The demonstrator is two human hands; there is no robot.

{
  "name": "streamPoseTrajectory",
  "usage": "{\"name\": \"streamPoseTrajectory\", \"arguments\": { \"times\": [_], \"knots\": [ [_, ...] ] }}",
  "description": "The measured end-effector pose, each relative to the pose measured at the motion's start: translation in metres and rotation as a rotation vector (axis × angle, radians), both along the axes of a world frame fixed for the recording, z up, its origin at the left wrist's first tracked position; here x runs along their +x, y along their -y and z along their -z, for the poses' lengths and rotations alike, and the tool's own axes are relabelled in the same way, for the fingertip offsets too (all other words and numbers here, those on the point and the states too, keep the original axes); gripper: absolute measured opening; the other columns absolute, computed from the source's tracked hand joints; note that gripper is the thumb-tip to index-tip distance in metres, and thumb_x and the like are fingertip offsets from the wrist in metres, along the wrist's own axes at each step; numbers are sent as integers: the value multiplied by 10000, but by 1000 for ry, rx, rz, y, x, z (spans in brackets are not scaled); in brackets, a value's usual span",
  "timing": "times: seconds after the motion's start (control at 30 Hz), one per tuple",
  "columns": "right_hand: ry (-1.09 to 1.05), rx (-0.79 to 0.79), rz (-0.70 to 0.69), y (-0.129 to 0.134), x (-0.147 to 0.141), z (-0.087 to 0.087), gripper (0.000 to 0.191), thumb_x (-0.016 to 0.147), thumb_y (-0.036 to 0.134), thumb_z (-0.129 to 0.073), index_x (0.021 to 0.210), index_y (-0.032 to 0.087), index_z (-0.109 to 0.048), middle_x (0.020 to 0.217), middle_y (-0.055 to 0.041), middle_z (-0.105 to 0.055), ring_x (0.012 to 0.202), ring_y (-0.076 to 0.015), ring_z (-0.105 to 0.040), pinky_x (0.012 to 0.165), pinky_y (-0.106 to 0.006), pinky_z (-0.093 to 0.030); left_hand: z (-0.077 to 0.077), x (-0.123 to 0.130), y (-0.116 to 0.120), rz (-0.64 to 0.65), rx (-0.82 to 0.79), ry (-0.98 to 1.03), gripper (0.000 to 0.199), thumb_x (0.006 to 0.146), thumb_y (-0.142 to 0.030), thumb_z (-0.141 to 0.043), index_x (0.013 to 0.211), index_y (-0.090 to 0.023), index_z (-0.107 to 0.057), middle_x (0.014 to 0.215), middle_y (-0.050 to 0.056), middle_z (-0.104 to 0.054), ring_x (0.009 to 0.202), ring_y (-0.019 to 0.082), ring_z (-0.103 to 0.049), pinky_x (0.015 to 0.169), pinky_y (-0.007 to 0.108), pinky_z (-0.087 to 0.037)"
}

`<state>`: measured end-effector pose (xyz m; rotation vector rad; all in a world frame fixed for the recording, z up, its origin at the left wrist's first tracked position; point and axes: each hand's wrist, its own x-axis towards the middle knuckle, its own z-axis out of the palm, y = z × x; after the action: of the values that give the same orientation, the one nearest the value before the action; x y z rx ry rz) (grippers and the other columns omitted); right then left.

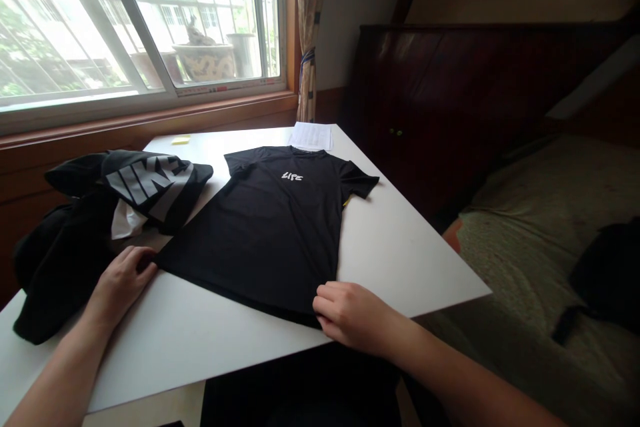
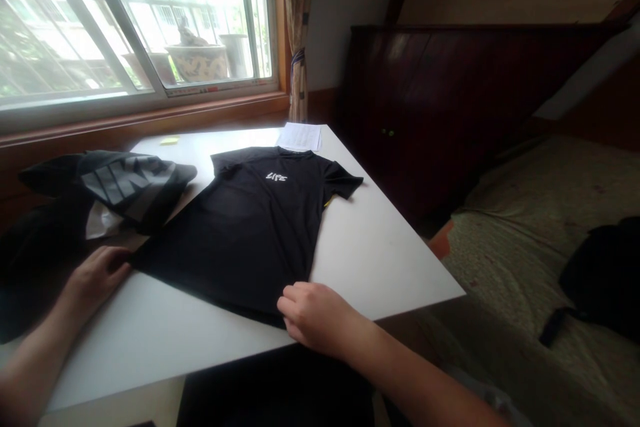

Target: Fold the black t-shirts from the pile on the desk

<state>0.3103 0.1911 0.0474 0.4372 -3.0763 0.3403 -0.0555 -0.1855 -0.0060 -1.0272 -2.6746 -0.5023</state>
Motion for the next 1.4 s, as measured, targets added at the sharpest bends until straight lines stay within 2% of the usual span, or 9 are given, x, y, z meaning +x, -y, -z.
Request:
{"name": "streamPoseTrajectory", "arguments": {
  "times": [0.33,0.5,0.67,0.93,1.07,1.17,1.23,1.33,1.4],
  "knots": [
    [-87,-12,-36,-13,21,9,123,890,113,-589,833,208,-535,847,-12,-556,762,-165,-468,701,-311,-348,-4,3,-1,55,-65,-88,302,935,-408,-437,1083,-210,-609,1075,88,-602,940,240,-638,820,327,-526],
    [-33,-13,18,-15,20,19,98,859,125,-618,851,203,-561,916,-38,-582,895,-203,-498,846,-344,-401,-3,1,6,187,-53,-82,305,950,-374,-438,1100,-215,-651,1089,100,-620,988,238,-622,888,351,-529],
    [-56,-105,-19,-17,20,19,101,838,125,-634,892,201,-594,1020,-59,-617,1021,-222,-516,943,-369,-420,-8,2,8,242,-58,-104,293,948,-378,-472,1014,-205,-699,1079,110,-635,989,262,-608,903,399,-528],
    [-43,-279,-55,-22,25,12,56,853,190,-675,906,206,-670,986,-54,-660,984,-212,-562,956,-398,-429,-13,2,11,198,-7,-19,267,882,-417,-526,978,-241,-702,1041,84,-668,983,260,-632,871,370,-539],
    [-44,-386,-78,-25,28,10,113,877,126,-628,922,197,-703,974,-65,-679,960,-201,-587,935,-380,-460,-10,3,14,155,-39,-36,317,918,-442,-489,1042,-243,-703,1099,84,-650,1033,268,-604,921,393,-513],
    [-33,-451,-80,-26,29,12,154,888,98,-610,955,191,-712,987,-70,-693,956,-187,-609,913,-353,-489,-13,7,6,122,-58,-139,368,949,-481,-457,1027,-222,-706,1135,105,-633,1067,296,-576,959,444,-496],
    [-16,-510,-78,-26,29,13,164,899,100,-606,978,193,-715,1014,-70,-702,953,-176,-627,890,-329,-509,-16,12,-6,159,-46,-202,373,960,-482,-463,1005,-208,-711,1154,120,-633,1086,310,-573,990,479,-485],
    [2,-621,-72,-29,27,10,165,913,115,-610,1008,196,-719,1053,-73,-707,942,-161,-658,861,-297,-536,-23,28,-33,316,-32,-182,299,969,-432,-516,1027,-220,-718,1187,116,-648,1124,304,-590,1012,480,-489],
    [-18,-670,-55,-36,23,5,154,921,129,-620,1020,194,-720,1052,-74,-710,939,-158,-673,858,-289,-544,-30,48,-56,446,-43,-104,239,982,-380,-529,1056,-253,-717,1183,93,-662,1127,277,-605,972,432,-525]
  ]
}}
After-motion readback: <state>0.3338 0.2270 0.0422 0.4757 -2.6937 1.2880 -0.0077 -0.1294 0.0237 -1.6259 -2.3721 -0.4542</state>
